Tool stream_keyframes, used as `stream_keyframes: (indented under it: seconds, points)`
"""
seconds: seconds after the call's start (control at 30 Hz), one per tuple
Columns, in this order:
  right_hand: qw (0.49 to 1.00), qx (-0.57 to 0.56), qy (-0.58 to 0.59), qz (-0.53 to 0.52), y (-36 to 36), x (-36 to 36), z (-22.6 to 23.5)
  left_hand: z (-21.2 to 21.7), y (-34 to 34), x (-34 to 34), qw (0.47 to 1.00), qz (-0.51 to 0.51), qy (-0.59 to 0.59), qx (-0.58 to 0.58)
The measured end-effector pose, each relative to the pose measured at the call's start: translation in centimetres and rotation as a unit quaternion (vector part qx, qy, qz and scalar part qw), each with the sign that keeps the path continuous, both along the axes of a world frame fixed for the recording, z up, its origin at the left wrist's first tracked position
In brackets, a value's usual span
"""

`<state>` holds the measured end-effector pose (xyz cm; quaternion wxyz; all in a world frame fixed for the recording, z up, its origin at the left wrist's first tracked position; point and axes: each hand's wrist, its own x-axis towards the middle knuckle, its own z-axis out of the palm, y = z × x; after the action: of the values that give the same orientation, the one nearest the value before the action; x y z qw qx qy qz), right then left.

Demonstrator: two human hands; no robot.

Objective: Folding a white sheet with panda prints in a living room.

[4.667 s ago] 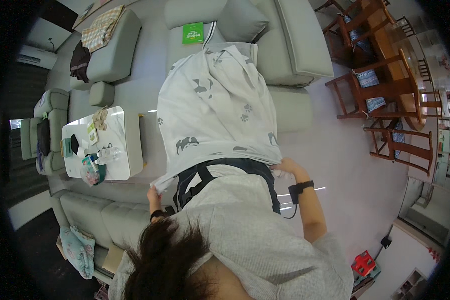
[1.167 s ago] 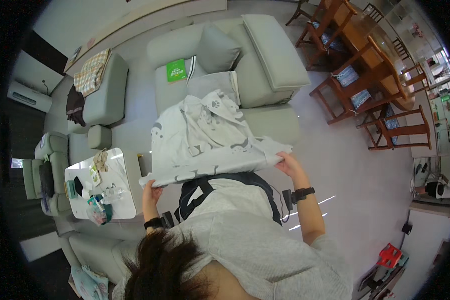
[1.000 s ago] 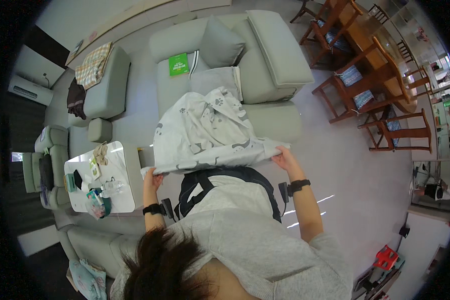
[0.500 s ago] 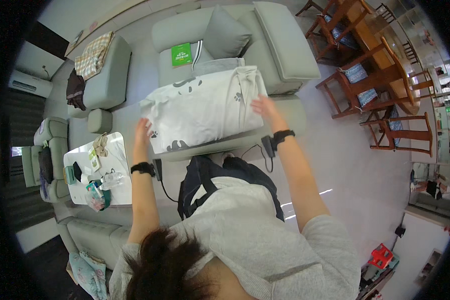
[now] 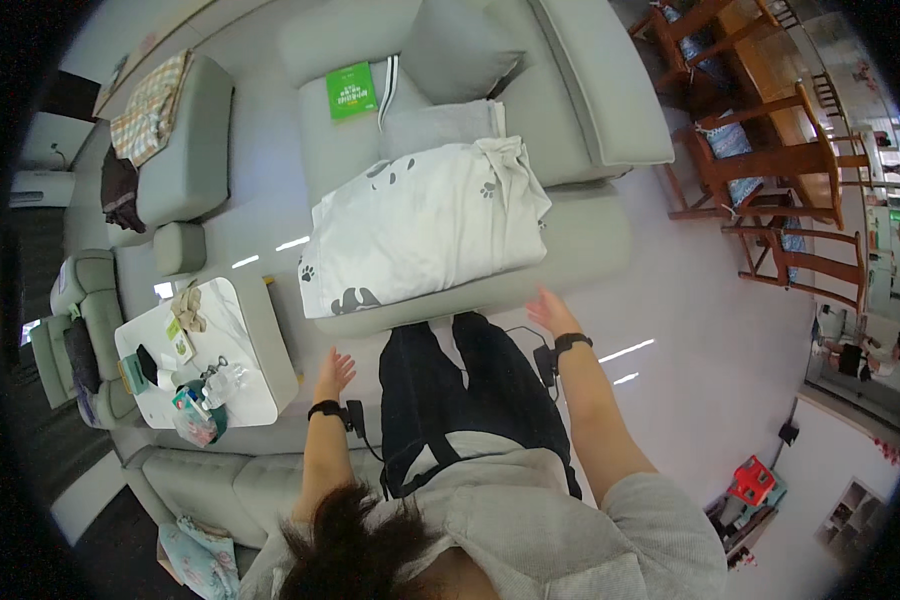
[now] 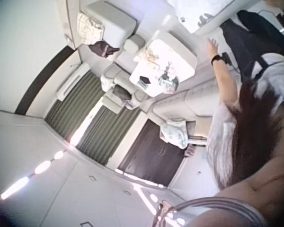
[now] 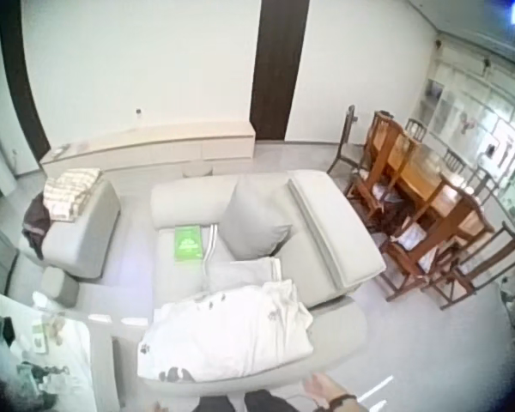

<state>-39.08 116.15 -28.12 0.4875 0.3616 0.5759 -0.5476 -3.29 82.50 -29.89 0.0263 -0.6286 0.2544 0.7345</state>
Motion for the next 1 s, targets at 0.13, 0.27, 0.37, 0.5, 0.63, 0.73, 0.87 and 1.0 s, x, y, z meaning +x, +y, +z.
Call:
stream_keyframes:
  seconds: [0.13,0.27,0.37,0.5,0.63,0.73,0.87,1.0]
  points:
    - [0.999,0.039,0.006,-0.014,-4.5,0.2,-1.1,-2.5,-2.2,-2.3,0.998,0.05,0.02,0.033]
    - [0.988,0.006,0.022,-0.155,-7.2,0.7,-5.3,-5.0,-3.3,-7.9,0.984,0.138,-0.025,0.109]
    - [0.974,0.027,0.051,-0.221,-10.5,0.6,-6.9,-7.6,-4.4,-9.2,0.973,0.203,-0.006,0.112]
    - [0.962,-0.08,0.201,-0.167,-13.5,0.5,-5.8,-8.3,-6.9,-12.9,0.963,0.264,0.053,0.015]
    - [0.944,-0.087,0.074,-0.31,-15.2,-1.7,-2.3,-5.8,-9.9,-14.2,0.967,0.231,0.107,0.015]
    - [0.962,-0.076,0.072,-0.254,-14.1,-1.7,-1.9,-4.3,-11.2,-13.5,0.961,0.264,0.086,-0.007]
    - [0.983,0.004,0.164,-0.087,-12.2,-2.5,-0.7,1.6,-10.0,-14.8,0.944,0.3,0.131,-0.047]
    - [0.965,0.038,0.256,-0.029,-12.0,-4.4,2.1,6.5,-8.7,-15.3,0.92,0.312,0.194,-0.135]
